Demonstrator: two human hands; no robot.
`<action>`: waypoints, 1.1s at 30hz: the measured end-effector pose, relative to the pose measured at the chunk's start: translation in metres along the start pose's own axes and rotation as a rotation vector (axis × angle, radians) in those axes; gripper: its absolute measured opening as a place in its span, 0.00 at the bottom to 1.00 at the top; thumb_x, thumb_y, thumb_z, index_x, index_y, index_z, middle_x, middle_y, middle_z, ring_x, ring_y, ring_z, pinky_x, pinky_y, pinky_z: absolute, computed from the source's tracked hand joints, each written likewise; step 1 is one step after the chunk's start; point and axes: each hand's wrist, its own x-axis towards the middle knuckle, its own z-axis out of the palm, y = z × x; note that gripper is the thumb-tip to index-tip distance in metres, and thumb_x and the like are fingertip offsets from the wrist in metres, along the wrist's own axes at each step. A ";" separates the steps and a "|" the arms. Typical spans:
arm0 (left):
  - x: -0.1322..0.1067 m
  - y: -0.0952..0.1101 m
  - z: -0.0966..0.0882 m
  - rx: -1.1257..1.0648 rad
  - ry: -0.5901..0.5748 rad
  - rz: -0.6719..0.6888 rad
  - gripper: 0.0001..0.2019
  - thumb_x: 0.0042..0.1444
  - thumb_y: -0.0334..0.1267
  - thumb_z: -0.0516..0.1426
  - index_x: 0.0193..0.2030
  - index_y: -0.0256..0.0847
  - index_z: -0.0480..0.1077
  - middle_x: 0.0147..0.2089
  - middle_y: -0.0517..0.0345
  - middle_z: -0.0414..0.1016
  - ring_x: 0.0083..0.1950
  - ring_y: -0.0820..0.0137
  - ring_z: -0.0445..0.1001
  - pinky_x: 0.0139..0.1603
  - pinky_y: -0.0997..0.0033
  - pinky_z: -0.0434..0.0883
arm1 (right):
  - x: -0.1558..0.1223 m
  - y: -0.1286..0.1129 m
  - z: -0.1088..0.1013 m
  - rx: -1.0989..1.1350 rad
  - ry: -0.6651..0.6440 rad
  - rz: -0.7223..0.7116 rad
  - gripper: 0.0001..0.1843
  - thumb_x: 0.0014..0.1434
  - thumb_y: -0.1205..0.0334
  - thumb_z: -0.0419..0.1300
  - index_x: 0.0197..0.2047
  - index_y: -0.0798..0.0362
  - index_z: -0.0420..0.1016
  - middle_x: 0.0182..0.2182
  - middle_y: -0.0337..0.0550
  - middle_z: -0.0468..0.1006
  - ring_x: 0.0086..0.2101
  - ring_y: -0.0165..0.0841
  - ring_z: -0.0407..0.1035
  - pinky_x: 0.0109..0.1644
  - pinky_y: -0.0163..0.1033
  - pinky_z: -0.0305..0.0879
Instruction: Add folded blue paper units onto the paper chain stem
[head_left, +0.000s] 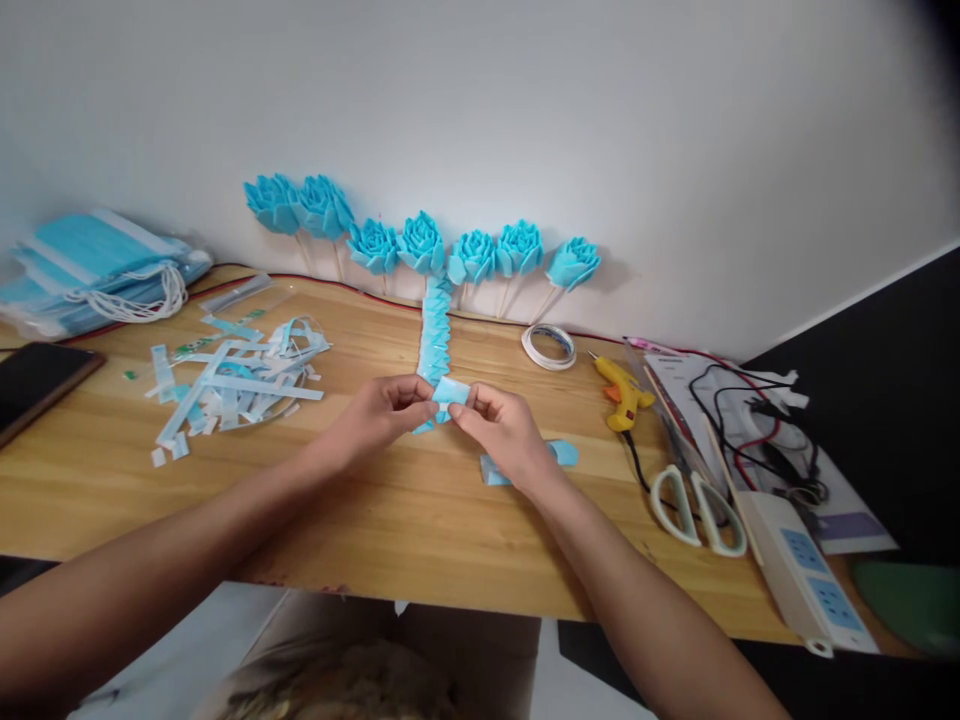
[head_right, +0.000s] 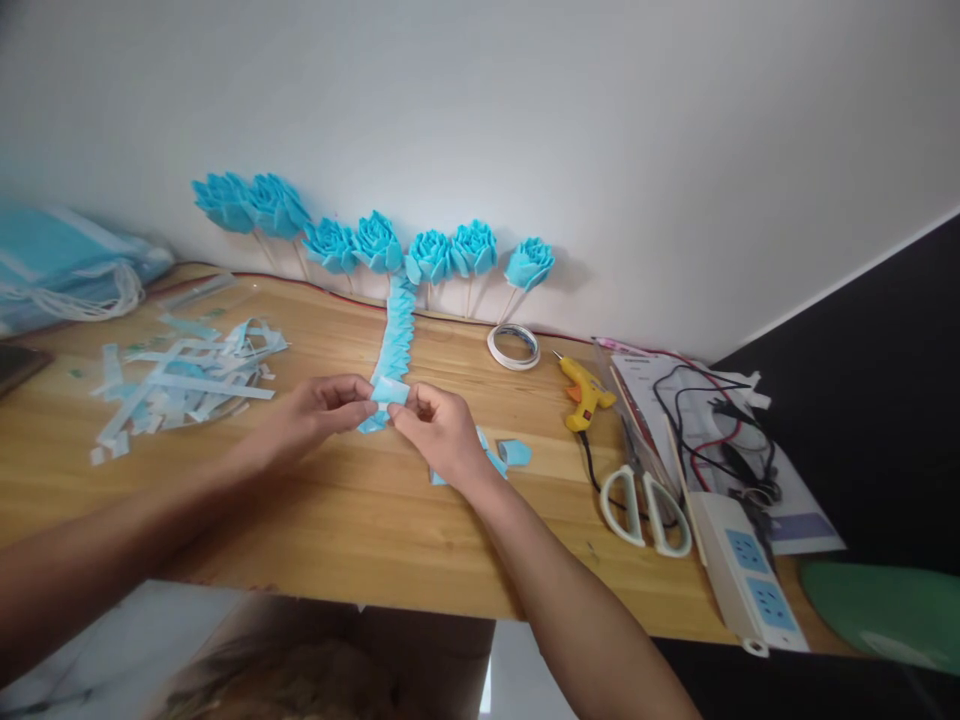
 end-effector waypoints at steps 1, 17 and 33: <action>0.000 0.000 -0.001 -0.006 -0.002 -0.004 0.11 0.53 0.44 0.58 0.30 0.37 0.69 0.25 0.64 0.64 0.26 0.77 0.59 0.29 0.75 0.57 | 0.000 0.000 0.000 0.006 -0.004 0.000 0.17 0.53 0.55 0.60 0.21 0.51 0.57 0.18 0.30 0.58 0.21 0.24 0.53 0.26 0.32 0.52; 0.004 -0.010 0.001 0.005 0.106 -0.011 0.14 0.51 0.46 0.58 0.31 0.35 0.70 0.27 0.60 0.68 0.29 0.74 0.64 0.31 0.74 0.59 | -0.006 0.002 0.005 -0.536 0.223 -0.427 0.06 0.59 0.66 0.57 0.31 0.50 0.74 0.28 0.38 0.77 0.32 0.31 0.70 0.39 0.37 0.64; 0.002 -0.014 0.004 0.119 0.074 0.041 0.14 0.51 0.46 0.56 0.32 0.35 0.71 0.24 0.62 0.60 0.25 0.76 0.55 0.26 0.75 0.52 | -0.003 0.009 0.003 -0.470 0.135 -0.332 0.05 0.58 0.66 0.59 0.31 0.52 0.75 0.27 0.38 0.77 0.30 0.30 0.68 0.37 0.35 0.62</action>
